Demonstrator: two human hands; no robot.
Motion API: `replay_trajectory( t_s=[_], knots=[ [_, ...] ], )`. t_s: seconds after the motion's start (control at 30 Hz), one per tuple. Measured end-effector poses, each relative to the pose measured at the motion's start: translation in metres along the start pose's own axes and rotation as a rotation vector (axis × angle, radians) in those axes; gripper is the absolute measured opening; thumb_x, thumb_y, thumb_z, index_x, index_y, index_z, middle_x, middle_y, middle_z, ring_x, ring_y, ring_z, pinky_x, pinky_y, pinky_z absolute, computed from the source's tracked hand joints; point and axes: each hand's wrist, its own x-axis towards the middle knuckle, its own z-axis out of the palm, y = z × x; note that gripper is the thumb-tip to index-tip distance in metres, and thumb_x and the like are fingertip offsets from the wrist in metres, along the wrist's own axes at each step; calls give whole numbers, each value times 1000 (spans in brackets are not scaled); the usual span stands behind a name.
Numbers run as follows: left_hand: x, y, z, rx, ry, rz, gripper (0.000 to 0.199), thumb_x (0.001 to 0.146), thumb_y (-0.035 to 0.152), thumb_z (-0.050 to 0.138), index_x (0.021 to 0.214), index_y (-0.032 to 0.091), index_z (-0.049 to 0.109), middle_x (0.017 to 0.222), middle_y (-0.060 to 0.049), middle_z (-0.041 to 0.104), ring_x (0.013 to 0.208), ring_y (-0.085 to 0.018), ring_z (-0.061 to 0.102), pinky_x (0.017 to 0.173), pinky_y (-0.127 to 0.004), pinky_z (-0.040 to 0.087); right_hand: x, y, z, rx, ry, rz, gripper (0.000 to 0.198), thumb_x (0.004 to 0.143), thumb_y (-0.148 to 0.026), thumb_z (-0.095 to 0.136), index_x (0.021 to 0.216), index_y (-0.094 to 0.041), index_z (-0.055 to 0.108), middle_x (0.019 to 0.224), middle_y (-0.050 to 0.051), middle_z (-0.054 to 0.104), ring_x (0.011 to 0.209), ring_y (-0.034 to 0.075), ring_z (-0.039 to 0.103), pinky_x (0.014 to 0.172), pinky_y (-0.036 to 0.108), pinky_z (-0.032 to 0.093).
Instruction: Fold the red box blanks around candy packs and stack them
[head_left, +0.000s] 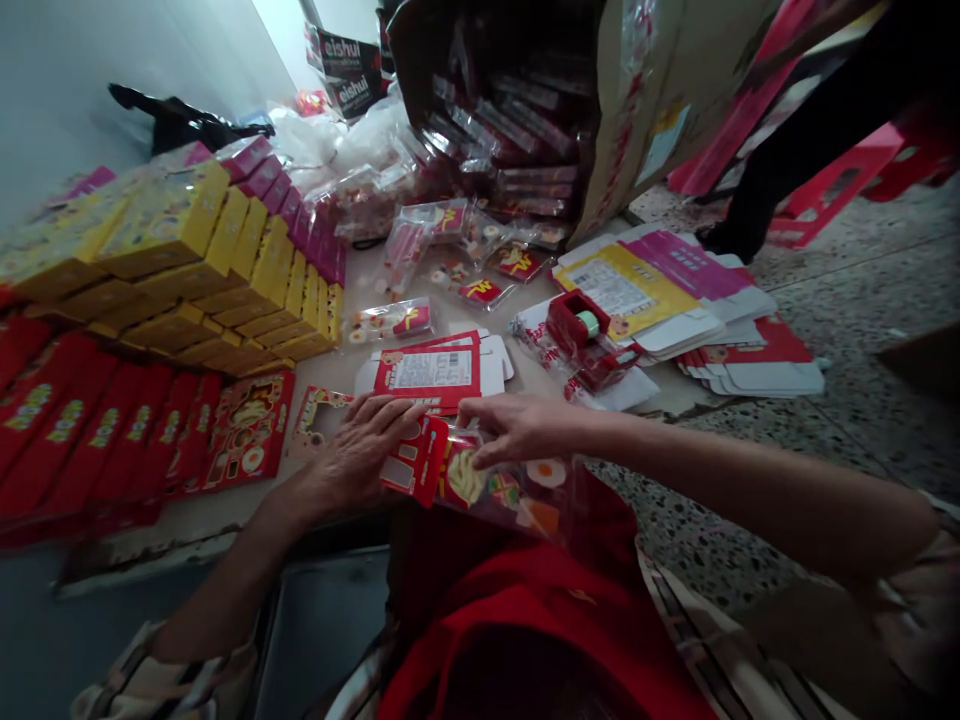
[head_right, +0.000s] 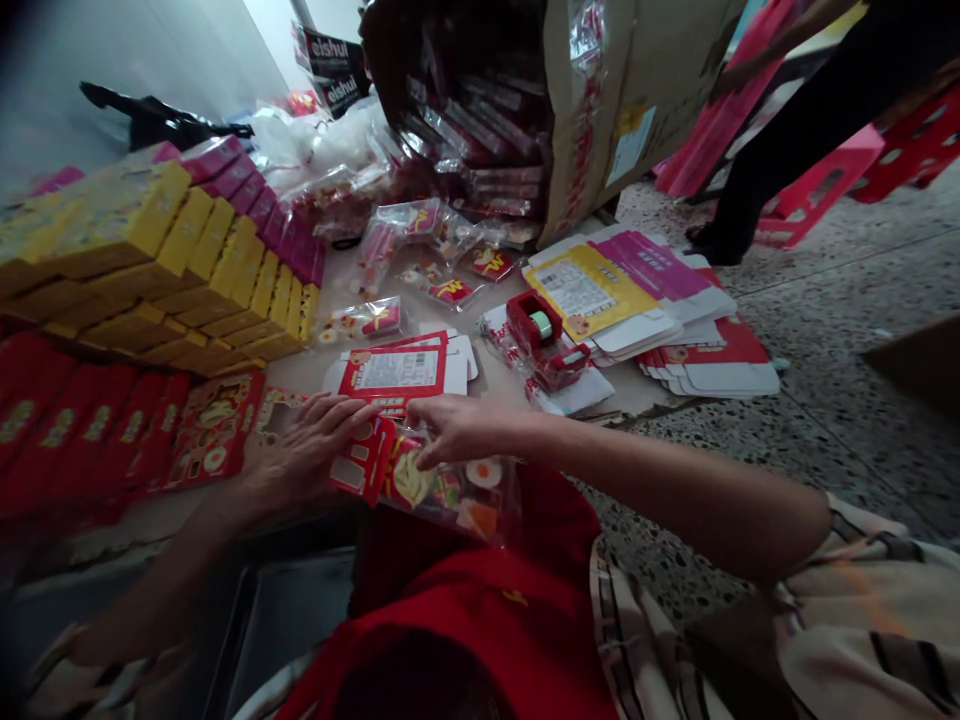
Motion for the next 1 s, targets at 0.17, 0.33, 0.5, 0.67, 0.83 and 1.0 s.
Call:
replay_trajectory(
  t_s=[0.17, 0.33, 0.5, 0.67, 0.83, 1.0],
  knots=[
    [-8, -4, 4, -20, 46, 30, 105, 75, 59, 82, 160, 30, 29, 148, -13, 53, 136, -36, 47, 120, -52, 29, -6, -15, 1, -107, 19, -107, 36, 75, -15, 84, 109, -15, 71, 68, -7, 51, 63, 11, 45, 59, 24, 32],
    [-11, -2, -4, -147, 119, 2, 100, 73, 54, 84, 155, 28, 34, 144, -13, 53, 134, -35, 49, 117, -49, 36, -18, -20, 5, 47, 33, -187, 33, 83, -21, 79, 115, -17, 72, 66, -8, 50, 61, 11, 44, 58, 25, 33],
    [-3, 14, -5, -32, 127, 1, 88, 79, 50, 79, 154, 29, 37, 144, -12, 56, 135, -35, 50, 121, -54, 28, -13, -24, 19, -64, 269, -74, 32, 78, -18, 83, 101, -16, 60, 76, -4, 58, 68, 14, 47, 61, 27, 32],
    [-1, 18, -1, 17, 91, -75, 96, 75, 51, 80, 156, 26, 34, 148, -13, 53, 136, -36, 48, 121, -54, 29, -10, -5, -3, -221, 354, -41, 61, 65, -44, 95, 105, -20, 56, 86, 0, 64, 76, 18, 54, 63, 27, 35],
    [-6, 12, -1, 39, 121, -267, 100, 70, 61, 80, 153, 23, 38, 144, -15, 55, 130, -38, 52, 117, -56, 34, -44, 33, -8, 179, 597, 72, 61, 70, -53, 88, 115, -20, 63, 97, 6, 69, 85, 22, 65, 69, 31, 50],
    [-5, 2, 1, 48, 138, -335, 102, 68, 47, 82, 155, 22, 36, 147, -14, 52, 132, -38, 49, 117, -54, 35, -52, 61, 25, 751, 906, 249, 83, 59, -54, 92, 129, -20, 62, 107, 8, 70, 76, 19, 67, 57, 27, 49]
  ],
)
